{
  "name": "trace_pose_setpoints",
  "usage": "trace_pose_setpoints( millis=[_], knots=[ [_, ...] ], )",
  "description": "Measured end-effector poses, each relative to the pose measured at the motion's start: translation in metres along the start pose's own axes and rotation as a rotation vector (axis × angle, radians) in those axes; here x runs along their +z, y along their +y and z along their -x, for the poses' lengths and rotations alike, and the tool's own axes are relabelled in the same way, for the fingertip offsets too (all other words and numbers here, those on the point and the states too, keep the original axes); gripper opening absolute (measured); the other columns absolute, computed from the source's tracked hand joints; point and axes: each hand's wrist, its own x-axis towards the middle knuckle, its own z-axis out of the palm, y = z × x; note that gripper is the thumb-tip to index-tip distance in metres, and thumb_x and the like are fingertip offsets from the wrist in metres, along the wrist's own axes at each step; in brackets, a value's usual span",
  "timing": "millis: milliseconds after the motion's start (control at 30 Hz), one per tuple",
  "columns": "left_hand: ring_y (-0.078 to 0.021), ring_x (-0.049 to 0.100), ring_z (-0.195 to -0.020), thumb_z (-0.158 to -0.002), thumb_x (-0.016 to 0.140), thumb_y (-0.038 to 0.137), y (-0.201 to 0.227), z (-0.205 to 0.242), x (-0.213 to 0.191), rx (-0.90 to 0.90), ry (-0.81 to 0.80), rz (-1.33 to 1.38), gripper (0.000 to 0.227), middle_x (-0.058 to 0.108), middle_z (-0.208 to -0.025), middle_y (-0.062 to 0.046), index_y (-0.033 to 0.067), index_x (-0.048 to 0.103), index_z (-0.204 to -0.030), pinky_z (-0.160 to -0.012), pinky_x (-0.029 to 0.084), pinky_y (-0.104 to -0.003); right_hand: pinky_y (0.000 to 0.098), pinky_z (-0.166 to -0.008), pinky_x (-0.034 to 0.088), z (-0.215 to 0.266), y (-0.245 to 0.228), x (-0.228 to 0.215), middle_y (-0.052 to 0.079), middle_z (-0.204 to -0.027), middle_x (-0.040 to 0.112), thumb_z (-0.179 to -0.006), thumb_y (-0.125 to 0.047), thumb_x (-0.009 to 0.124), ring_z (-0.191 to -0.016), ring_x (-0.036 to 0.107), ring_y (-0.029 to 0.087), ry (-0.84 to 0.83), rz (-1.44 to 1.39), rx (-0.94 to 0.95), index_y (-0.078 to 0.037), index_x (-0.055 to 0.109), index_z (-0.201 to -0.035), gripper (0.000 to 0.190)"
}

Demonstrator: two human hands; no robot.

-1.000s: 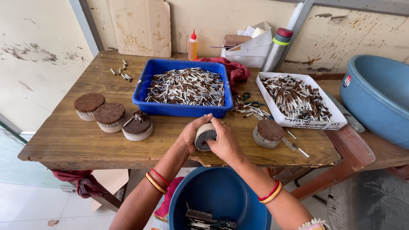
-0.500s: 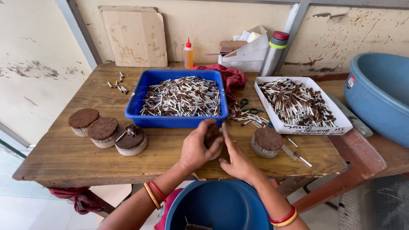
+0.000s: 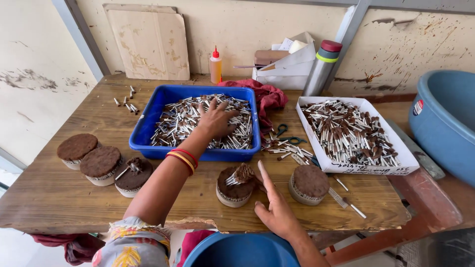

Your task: The person sits with a blue basin on their lap, picking small metal tubes from the basin and pressing them into round brown fibrous discs one at a time. Finished discs with protruding tubes are placed on the wooden workbench, and the person occasionally reaches into trays of parts on the bench for more components.

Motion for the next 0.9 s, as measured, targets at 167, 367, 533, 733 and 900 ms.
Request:
trace_pose_setpoints(
  millis=[167,367,533,733,900],
  knots=[
    [-0.0413,0.020,-0.153,-0.093,0.063,0.049,-0.056,0.007,0.013,-0.267,0.071,0.113,0.053,0.029,-0.165,-0.006,0.0479,0.051,-0.144,-0.112,0.014,-0.082,0.0411,-0.123,0.025,-0.002,0.008,0.000,0.022,-0.169,0.026,-0.084,0.009,0.055,-0.158,0.024,0.033,-0.001,0.038,-0.055,-0.016,0.010,-0.165,0.096],
    [-0.0389,0.045,-0.140,-0.091,0.069,0.042,-0.049,0.086,-0.013,-0.104,0.434,0.226,0.053,0.054,-0.147,-0.015,0.0199,0.061,-0.138,-0.117,0.036,-0.061,0.0438,-0.120,0.031,-0.002,0.015,0.003,0.027,-0.164,0.030,-0.085,0.005,0.063,-0.153,0.029,0.037,0.020,0.087,-0.055,-0.019,0.003,-0.165,0.103],
    [-0.0287,0.071,-0.121,-0.083,0.078,0.043,0.057,0.176,-0.024,0.126,0.328,1.013,0.062,0.074,-0.123,-0.016,0.0020,0.065,-0.128,-0.106,0.054,-0.038,0.0380,-0.096,0.050,-0.001,0.008,0.004,0.026,-0.160,0.037,-0.081,0.006,0.063,-0.146,0.041,0.035,0.040,0.110,-0.028,-0.024,-0.004,-0.164,0.110],
    [-0.0365,0.068,-0.111,-0.071,0.089,0.044,0.082,0.162,0.029,0.150,0.392,0.882,0.081,0.070,-0.117,-0.023,-0.0014,0.060,-0.131,-0.095,0.053,-0.043,0.0347,-0.072,0.054,0.006,-0.002,0.011,0.019,-0.155,0.048,-0.080,0.007,0.064,-0.114,0.059,0.032,0.075,0.262,0.072,-0.025,-0.008,-0.165,0.115],
    [-0.0335,0.073,-0.104,-0.078,0.085,0.044,0.093,0.151,0.046,-0.029,0.144,0.932,0.048,0.077,-0.107,-0.017,0.0083,0.077,-0.110,-0.093,0.056,-0.041,0.0328,-0.102,0.047,0.005,0.035,0.007,0.027,-0.125,0.051,-0.081,0.010,0.058,-0.110,0.054,0.029,0.124,0.168,-0.092,-0.022,-0.011,-0.171,0.117]
  ],
)
